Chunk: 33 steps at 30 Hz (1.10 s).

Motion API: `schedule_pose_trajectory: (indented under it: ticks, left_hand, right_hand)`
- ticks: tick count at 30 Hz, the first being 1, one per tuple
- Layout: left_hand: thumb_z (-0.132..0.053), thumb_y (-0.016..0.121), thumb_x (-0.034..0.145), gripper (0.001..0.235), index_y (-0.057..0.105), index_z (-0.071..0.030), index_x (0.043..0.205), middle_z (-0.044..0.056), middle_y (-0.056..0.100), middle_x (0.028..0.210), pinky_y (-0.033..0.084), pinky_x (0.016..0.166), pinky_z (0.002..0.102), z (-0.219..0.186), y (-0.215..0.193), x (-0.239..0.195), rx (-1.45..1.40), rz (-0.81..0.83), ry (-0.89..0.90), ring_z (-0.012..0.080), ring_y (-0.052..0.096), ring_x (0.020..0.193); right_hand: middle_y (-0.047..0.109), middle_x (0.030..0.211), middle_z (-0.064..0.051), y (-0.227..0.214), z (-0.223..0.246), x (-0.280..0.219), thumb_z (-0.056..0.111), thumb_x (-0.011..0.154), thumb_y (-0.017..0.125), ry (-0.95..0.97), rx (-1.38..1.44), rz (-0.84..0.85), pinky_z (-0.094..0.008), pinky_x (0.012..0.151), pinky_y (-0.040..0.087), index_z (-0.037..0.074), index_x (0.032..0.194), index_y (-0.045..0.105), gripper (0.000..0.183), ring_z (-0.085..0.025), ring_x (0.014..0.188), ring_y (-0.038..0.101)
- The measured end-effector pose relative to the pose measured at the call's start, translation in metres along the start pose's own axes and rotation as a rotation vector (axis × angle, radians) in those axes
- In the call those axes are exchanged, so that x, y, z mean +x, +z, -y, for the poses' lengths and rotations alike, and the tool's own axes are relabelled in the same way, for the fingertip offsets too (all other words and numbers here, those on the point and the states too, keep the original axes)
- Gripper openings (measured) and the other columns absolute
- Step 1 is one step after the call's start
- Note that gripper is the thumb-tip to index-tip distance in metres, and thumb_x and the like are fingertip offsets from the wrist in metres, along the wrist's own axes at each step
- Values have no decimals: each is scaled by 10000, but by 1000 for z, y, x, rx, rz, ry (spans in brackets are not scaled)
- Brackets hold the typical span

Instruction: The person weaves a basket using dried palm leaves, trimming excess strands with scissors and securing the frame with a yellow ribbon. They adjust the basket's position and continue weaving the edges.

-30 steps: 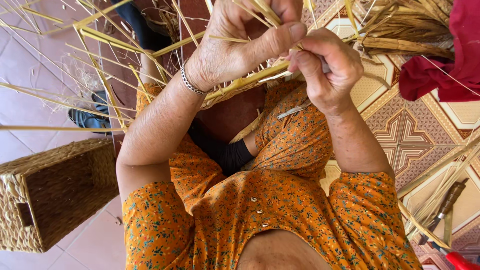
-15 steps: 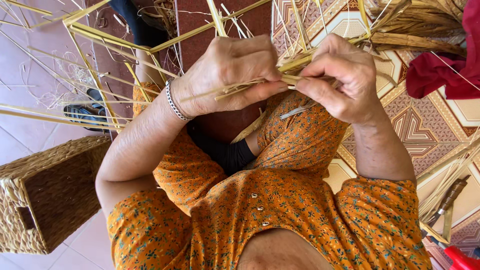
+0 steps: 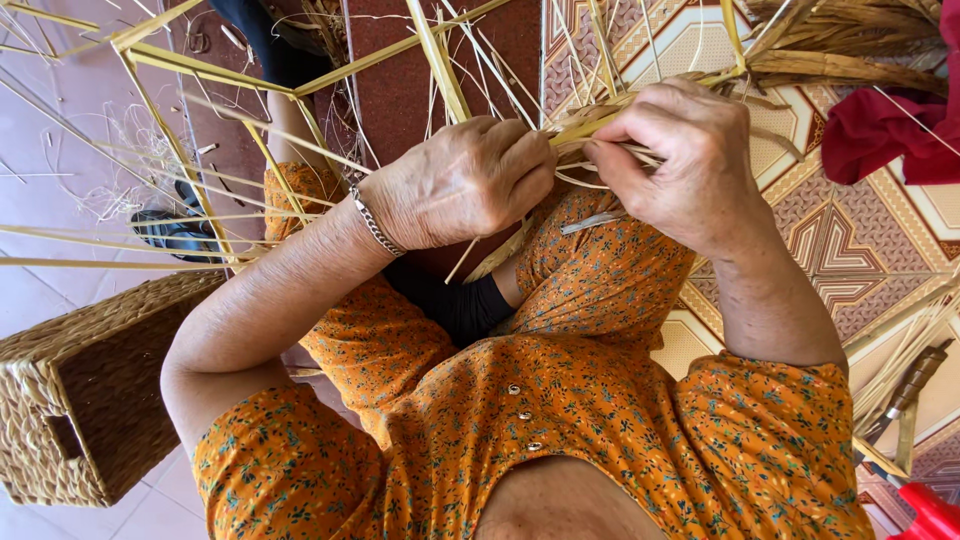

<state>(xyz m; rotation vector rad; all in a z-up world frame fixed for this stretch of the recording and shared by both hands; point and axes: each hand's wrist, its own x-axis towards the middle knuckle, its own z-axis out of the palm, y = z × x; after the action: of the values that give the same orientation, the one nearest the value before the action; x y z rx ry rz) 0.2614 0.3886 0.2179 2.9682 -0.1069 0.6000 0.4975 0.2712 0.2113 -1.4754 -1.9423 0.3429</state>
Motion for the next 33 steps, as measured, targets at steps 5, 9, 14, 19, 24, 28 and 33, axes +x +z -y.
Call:
schedule_pose_trajectory:
  ticks: [5,9,14,19,24,28,33]
  left_hand:
    - [-172,783,800,422,670,38,1148,108,587,1014,563,745,355,4,-7,1,-219,34,-87,243,636,872]
    - [-239,851,733,575,658,9,1214,138,588,1093,561,799,371,20,-25,-6,-719,-31,-162,293,633,955]
    - [-125,663,1004,364,631,-13,1349,112,613,1313,600,886,309,48,-34,-11,-1171,-20,-345,175,691,1063]
    - [-210,603,1039,231,734,-68,1166,112,737,1015,555,785,353,65,4,12,-810,-4,-734,232,692,866]
    - [-146,752,936,228,775,-88,1155,158,765,1068,564,867,399,73,51,32,-592,87,-298,310,734,944]
    - [-134,739,909,210,808,-130,1107,182,752,971,569,817,428,73,57,33,-552,223,-373,343,732,872]
    - [-151,687,997,126,744,-42,970,183,743,896,571,819,445,57,49,34,-440,234,-482,361,729,860]
  right_hand:
    - [670,798,-76,11,-6,0,-14,933,825,-40,-101,-25,-344,680,521,38,842,676,183,-192,750,661]
    - [664,814,-84,24,-12,-3,-35,922,795,-54,-164,-93,-357,684,536,35,872,643,175,-214,749,670]
    - [670,823,-95,40,-13,-6,-43,931,767,-15,-209,-178,-375,713,566,40,893,588,201,-227,757,690]
    - [655,859,-119,50,-12,-8,-28,942,764,-11,-238,-257,-423,713,549,28,926,564,208,-290,769,674]
    - [613,832,-133,56,-12,-6,-41,915,749,11,-241,-316,-468,687,511,23,913,549,210,-336,758,638]
    - [619,848,-122,63,-13,-6,-29,915,759,48,-227,-336,-468,703,514,27,918,557,210,-328,781,638]
    - [582,966,-101,52,-1,6,58,888,862,2,-334,-428,-423,784,480,69,891,618,245,-293,966,566]
